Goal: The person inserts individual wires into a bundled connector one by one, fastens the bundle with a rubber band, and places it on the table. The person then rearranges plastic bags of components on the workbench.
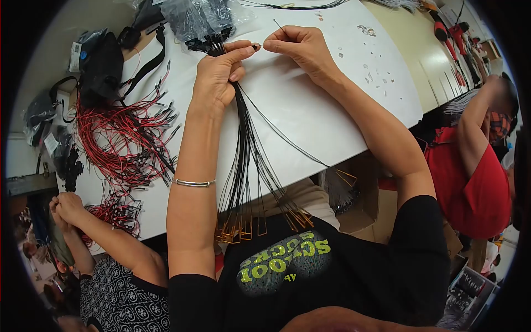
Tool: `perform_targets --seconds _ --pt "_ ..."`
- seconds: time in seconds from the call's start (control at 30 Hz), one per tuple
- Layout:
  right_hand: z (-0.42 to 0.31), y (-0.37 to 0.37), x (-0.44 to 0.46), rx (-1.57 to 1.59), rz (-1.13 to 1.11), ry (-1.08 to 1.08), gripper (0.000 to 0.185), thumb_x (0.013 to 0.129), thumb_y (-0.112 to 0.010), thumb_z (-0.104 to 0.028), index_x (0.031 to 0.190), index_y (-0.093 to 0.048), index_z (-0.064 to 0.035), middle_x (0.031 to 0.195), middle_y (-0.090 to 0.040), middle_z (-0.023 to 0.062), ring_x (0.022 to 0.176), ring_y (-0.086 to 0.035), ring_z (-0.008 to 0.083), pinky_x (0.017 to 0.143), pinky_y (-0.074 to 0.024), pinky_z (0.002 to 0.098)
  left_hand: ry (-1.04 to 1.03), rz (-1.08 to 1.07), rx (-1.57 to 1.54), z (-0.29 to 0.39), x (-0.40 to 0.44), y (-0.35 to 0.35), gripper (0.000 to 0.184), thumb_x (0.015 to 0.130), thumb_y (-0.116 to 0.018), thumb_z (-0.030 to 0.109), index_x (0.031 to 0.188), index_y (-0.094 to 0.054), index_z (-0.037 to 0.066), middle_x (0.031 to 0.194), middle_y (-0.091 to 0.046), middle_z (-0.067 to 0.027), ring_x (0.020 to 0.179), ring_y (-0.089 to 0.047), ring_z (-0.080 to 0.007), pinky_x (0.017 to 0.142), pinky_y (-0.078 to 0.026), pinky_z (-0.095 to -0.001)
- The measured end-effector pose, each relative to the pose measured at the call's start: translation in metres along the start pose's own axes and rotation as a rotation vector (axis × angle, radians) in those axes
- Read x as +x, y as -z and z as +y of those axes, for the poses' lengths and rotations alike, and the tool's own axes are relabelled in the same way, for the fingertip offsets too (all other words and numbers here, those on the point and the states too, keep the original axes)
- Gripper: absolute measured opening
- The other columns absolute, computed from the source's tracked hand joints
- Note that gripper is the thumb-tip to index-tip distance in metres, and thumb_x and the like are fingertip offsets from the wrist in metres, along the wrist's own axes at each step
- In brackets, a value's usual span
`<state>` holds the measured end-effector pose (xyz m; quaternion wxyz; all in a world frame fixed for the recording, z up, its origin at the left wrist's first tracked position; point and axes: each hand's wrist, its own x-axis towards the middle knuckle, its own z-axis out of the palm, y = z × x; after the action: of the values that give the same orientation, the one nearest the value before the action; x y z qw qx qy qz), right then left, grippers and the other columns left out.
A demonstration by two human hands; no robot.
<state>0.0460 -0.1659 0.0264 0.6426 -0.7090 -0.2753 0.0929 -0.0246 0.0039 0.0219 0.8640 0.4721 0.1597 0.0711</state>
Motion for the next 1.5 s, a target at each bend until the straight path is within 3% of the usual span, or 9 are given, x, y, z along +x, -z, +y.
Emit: perform_targets --seconds 0.23,0.53,0.87,1.03,1.23,1.37,1.5 --pt "0.000 -0.001 -0.001 -0.006 0.012 0.019 0.013 0.081 -0.074 -0.017 0.082 -0.073 -0.0044 0.064 -0.059 -0.0032 0.057 -0.041 0.0030 0.053 -0.0315 0.0148 -0.075 -0.080 -0.137 0.000 -0.010 -0.004 0.011 0.075 -0.071 -0.008 0.084 -0.067 -0.004 0.086 -0.071 -0.0140 0.050 -0.049 -0.0049 0.038 -0.023 -0.0159" --pt "0.007 -0.004 -0.001 -0.300 0.082 0.358 0.004 0.082 -0.068 -0.006 0.083 -0.068 -0.0023 0.069 -0.059 -0.0027 0.057 -0.041 0.0037 0.051 -0.0348 0.0167 -0.115 0.121 0.016 -0.004 -0.007 -0.013 0.013 0.073 -0.074 -0.008 0.083 -0.067 -0.003 0.083 -0.071 -0.0129 0.054 -0.056 -0.0068 0.038 -0.024 -0.0163" --pt "0.008 -0.004 0.000 -0.394 0.049 0.501 0.004 0.081 -0.067 -0.002 0.085 -0.067 -0.0019 0.070 -0.059 -0.0018 0.057 -0.041 0.0039 0.051 -0.0357 0.0168 -0.093 0.117 0.038 -0.005 -0.005 -0.012 0.011 0.073 -0.073 -0.008 0.082 -0.068 -0.003 0.080 -0.070 -0.0103 0.052 -0.050 -0.0060 0.038 -0.023 -0.0167" --pt "0.009 -0.004 -0.003 -0.303 -0.015 0.279 0.005 0.082 -0.066 -0.005 0.086 -0.067 -0.0018 0.070 -0.060 -0.0008 0.058 -0.042 0.0049 0.052 -0.0370 0.0174 -0.137 0.168 0.138 -0.009 -0.010 -0.020 0.013 0.074 -0.071 -0.007 0.085 -0.069 -0.001 0.079 -0.069 -0.0109 0.052 -0.047 -0.0060 0.040 -0.024 -0.0159" --pt "0.008 0.000 0.002 -0.295 -0.093 0.219 0.009 0.086 -0.065 -0.010 0.088 -0.068 -0.0023 0.071 -0.060 -0.0004 0.059 -0.045 0.0058 0.054 -0.0388 0.0181 -0.145 0.159 0.128 -0.009 -0.010 -0.019 0.016 0.076 -0.070 -0.007 0.090 -0.069 -0.001 0.080 -0.070 -0.0120 0.055 -0.049 -0.0065 0.041 -0.024 -0.0151" --pt "0.011 0.000 0.006 0.049 -0.018 0.100 0.014 0.088 -0.065 -0.017 0.086 -0.069 -0.0032 0.070 -0.061 -0.0005 0.060 -0.047 0.0057 0.054 -0.0393 0.0173 -0.139 0.095 0.045 -0.005 -0.014 -0.018 0.018 0.075 -0.070 -0.007 0.092 -0.069 -0.002 0.082 -0.070 -0.0128 0.057 -0.051 -0.0064 0.040 -0.024 -0.0151" --pt "0.008 0.001 0.005 0.183 0.000 0.079 0.015 0.088 -0.067 -0.019 0.085 -0.069 -0.0040 0.069 -0.061 -0.0007 0.060 -0.047 0.0050 0.054 -0.0389 0.0163 -0.138 0.081 -0.014 -0.007 -0.009 -0.012 0.019 0.076 -0.070 -0.007 0.094 -0.068 -0.002 0.085 -0.070 -0.0135 0.058 -0.053 -0.0066 0.040 -0.024 -0.0152"
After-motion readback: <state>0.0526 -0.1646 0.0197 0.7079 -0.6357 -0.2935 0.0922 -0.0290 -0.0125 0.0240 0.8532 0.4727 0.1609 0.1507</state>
